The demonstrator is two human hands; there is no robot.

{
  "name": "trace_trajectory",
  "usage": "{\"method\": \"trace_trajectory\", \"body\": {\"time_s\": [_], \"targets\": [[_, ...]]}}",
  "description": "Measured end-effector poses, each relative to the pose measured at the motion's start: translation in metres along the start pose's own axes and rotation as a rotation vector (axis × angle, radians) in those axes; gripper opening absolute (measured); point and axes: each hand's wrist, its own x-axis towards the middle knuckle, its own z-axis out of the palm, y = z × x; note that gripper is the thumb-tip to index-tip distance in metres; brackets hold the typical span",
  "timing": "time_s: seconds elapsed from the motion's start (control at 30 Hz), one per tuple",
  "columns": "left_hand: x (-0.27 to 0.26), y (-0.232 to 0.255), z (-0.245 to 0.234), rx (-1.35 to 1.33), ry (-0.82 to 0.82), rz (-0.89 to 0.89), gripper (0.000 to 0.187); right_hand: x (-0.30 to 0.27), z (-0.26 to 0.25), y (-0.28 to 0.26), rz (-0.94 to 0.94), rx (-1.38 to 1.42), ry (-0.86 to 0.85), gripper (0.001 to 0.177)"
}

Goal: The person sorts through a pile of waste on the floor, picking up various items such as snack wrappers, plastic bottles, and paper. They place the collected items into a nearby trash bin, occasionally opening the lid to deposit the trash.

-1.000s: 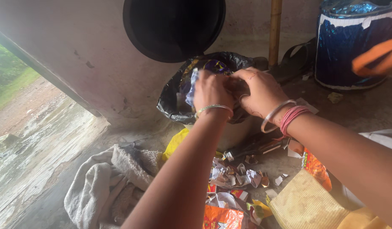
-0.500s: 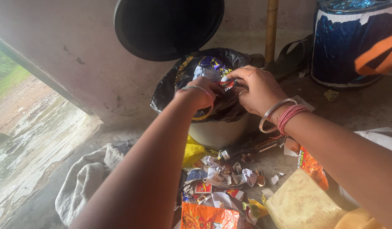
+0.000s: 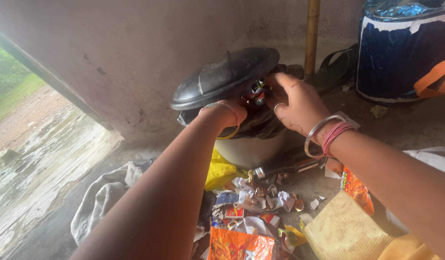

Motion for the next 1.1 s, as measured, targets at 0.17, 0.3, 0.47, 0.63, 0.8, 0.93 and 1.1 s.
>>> {"method": "trace_trajectory", "body": {"time_s": [0.17,0.3,0.47,0.63,0.8,0.93,1.1], "targets": [[-0.031,-0.012,0.009,-0.194,0.172,0.081,0.053,-0.009,-0.004,-0.012,-0.113,0.1,0.031,0.035],[-0.058,-0.018,0.008,-0.303,0.363,0.233,0.049,-0.013,-0.007,-0.012,0.017,0.072,0.052,0.026],[-0.073,-0.017,0.02,-0.425,0.774,0.069,0.027,-0.017,-0.004,-0.006,0.043,0.161,0.038,0.024],[-0.056,-0.026,0.042,-0.328,0.954,0.022,0.018,-0.019,-0.002,-0.005,0.058,0.185,0.022,0.026],[-0.049,-0.008,0.034,-0.381,0.683,-0.082,0.029,-0.017,-0.003,0.004,0.004,0.161,0.082,0.034],[-0.079,0.02,0.027,-0.327,0.482,0.08,0.065,-0.008,0.004,0.018,0.027,0.233,0.1,0.037],[-0.077,0.028,0.025,-0.126,0.394,0.189,0.077,-0.007,0.007,0.028,0.099,0.187,0.13,0.034]]}}
